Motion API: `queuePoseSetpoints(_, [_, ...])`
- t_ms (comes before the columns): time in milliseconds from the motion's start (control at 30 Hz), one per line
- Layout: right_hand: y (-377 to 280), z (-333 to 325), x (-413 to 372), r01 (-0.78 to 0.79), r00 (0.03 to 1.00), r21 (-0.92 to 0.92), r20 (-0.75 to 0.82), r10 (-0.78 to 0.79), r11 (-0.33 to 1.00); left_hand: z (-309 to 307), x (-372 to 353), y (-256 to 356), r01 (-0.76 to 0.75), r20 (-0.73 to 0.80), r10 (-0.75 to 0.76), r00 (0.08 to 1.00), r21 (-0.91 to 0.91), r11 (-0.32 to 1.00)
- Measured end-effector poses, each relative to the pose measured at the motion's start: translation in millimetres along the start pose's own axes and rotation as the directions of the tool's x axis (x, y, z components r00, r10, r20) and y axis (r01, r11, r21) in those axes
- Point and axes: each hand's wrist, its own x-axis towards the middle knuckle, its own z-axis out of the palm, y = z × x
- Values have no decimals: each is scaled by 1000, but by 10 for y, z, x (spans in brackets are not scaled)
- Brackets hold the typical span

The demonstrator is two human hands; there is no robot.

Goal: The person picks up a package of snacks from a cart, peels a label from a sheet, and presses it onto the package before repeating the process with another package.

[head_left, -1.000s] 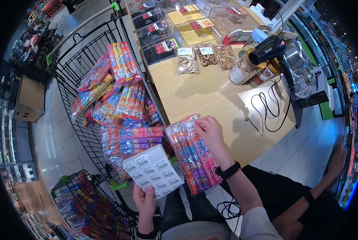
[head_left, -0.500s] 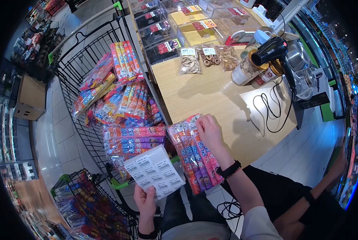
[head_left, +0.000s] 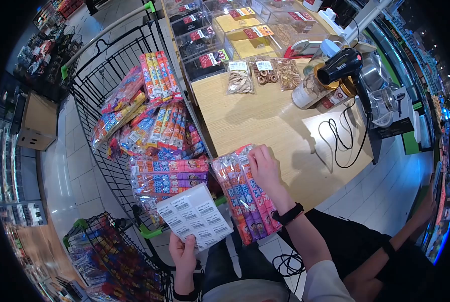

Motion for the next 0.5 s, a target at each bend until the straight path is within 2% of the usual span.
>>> queuePoseSetpoints(500, [-17,-30,-10,9,998,-8,59,-8,1000,14,33,3,1,15,0,1000,-15,1000])
